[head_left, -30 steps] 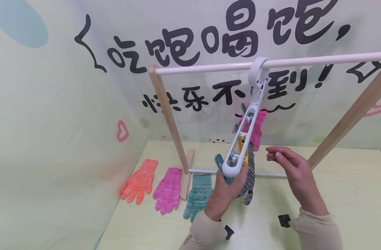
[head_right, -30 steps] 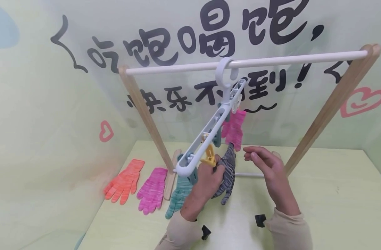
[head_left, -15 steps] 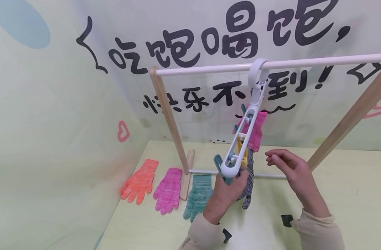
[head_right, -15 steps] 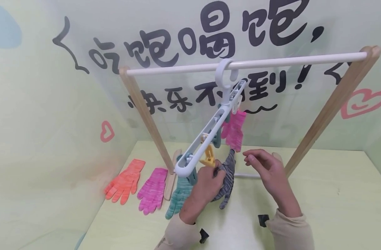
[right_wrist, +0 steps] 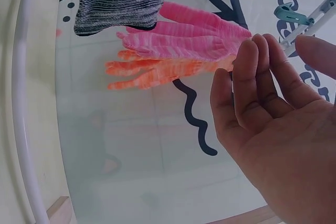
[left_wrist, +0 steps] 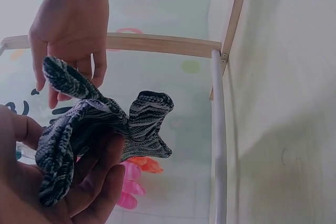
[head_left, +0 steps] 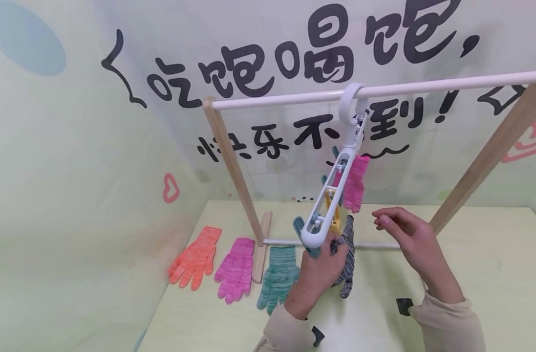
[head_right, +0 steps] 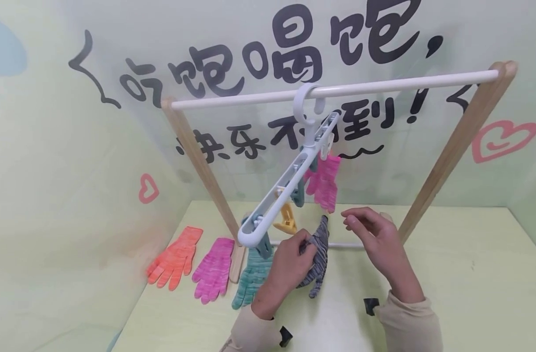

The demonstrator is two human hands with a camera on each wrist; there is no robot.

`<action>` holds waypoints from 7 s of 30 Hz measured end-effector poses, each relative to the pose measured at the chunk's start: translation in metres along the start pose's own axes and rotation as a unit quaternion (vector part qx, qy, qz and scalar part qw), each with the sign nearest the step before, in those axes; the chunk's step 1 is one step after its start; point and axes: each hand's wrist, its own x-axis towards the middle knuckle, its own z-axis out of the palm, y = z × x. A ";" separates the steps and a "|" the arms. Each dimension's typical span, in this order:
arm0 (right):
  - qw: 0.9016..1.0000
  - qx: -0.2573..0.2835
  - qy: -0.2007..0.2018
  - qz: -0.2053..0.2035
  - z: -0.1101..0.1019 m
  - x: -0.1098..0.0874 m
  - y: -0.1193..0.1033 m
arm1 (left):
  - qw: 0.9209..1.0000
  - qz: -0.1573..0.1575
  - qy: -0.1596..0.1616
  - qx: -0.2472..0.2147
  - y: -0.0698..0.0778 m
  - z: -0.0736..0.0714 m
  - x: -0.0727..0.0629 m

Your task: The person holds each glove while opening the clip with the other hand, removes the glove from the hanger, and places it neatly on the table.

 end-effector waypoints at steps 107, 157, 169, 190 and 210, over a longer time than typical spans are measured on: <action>0.995 -0.070 -0.064 0.038 0.020 0.005 0.003 | 0.968 -0.082 -0.105 0.212 -0.059 -0.006 -0.031; 0.996 -0.078 -0.026 0.036 0.016 0.007 0.007 | 0.976 -0.033 0.005 0.215 -0.034 -0.029 -0.004; 0.992 -0.082 0.098 0.016 0.024 0.016 0.008 | 0.976 0.000 0.013 0.220 -0.020 -0.037 0.001; 0.990 -0.076 0.115 0.024 0.042 0.058 -0.006 | 0.981 -0.026 0.005 0.195 -0.025 -0.038 -0.004; 0.980 -0.085 0.177 0.020 0.043 0.071 -0.003 | 0.982 0.075 0.064 0.163 -0.001 -0.062 0.015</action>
